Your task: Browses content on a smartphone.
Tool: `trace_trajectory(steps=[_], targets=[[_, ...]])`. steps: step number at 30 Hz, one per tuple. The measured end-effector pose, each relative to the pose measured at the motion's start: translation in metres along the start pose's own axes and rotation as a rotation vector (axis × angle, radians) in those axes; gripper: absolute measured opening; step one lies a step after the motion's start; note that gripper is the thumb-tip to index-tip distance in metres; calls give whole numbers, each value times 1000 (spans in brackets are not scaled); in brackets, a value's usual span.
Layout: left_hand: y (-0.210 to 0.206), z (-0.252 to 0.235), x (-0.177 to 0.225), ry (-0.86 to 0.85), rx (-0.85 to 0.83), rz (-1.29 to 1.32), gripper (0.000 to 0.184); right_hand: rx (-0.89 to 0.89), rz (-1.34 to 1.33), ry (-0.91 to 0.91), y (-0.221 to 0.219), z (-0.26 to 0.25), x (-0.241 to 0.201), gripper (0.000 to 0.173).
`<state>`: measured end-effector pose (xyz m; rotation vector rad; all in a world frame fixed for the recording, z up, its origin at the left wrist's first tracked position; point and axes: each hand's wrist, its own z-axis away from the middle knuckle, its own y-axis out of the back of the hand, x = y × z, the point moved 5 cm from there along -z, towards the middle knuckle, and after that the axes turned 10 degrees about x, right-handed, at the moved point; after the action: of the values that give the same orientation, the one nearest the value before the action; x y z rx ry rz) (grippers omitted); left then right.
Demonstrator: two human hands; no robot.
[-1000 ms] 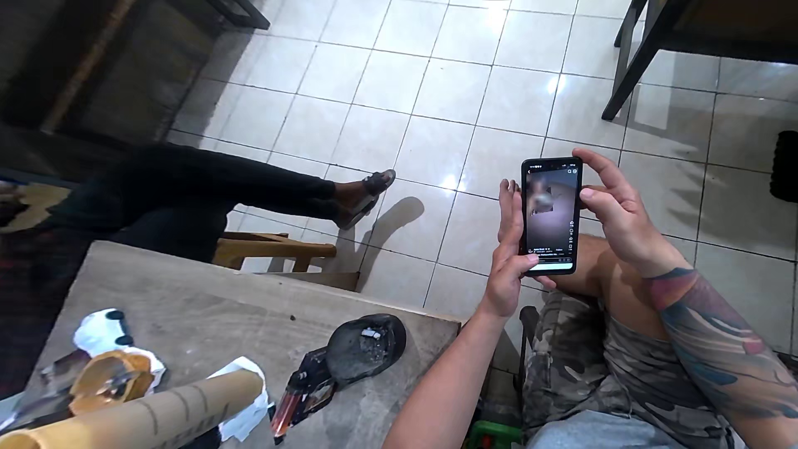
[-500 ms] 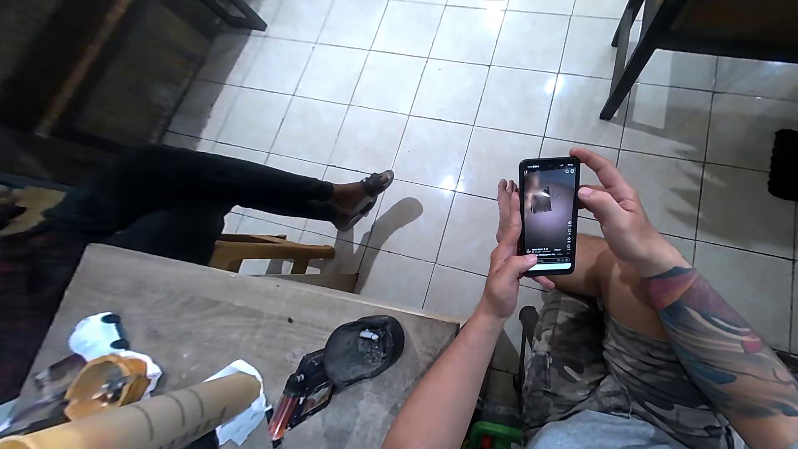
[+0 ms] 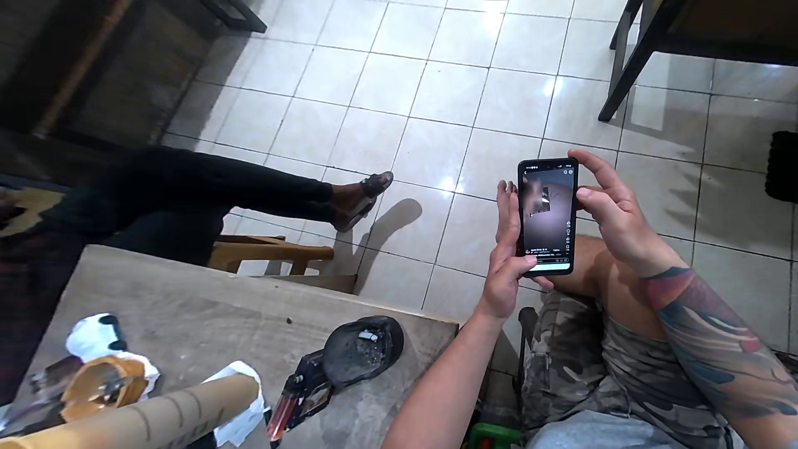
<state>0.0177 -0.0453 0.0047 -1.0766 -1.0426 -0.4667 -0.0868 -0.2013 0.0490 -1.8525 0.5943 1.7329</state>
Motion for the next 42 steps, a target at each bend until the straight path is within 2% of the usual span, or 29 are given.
trace_trajectory(steps=[42], targets=[[2, 0, -2, -11, -2, 8, 79, -19, 5, 24, 0, -2, 0, 54]])
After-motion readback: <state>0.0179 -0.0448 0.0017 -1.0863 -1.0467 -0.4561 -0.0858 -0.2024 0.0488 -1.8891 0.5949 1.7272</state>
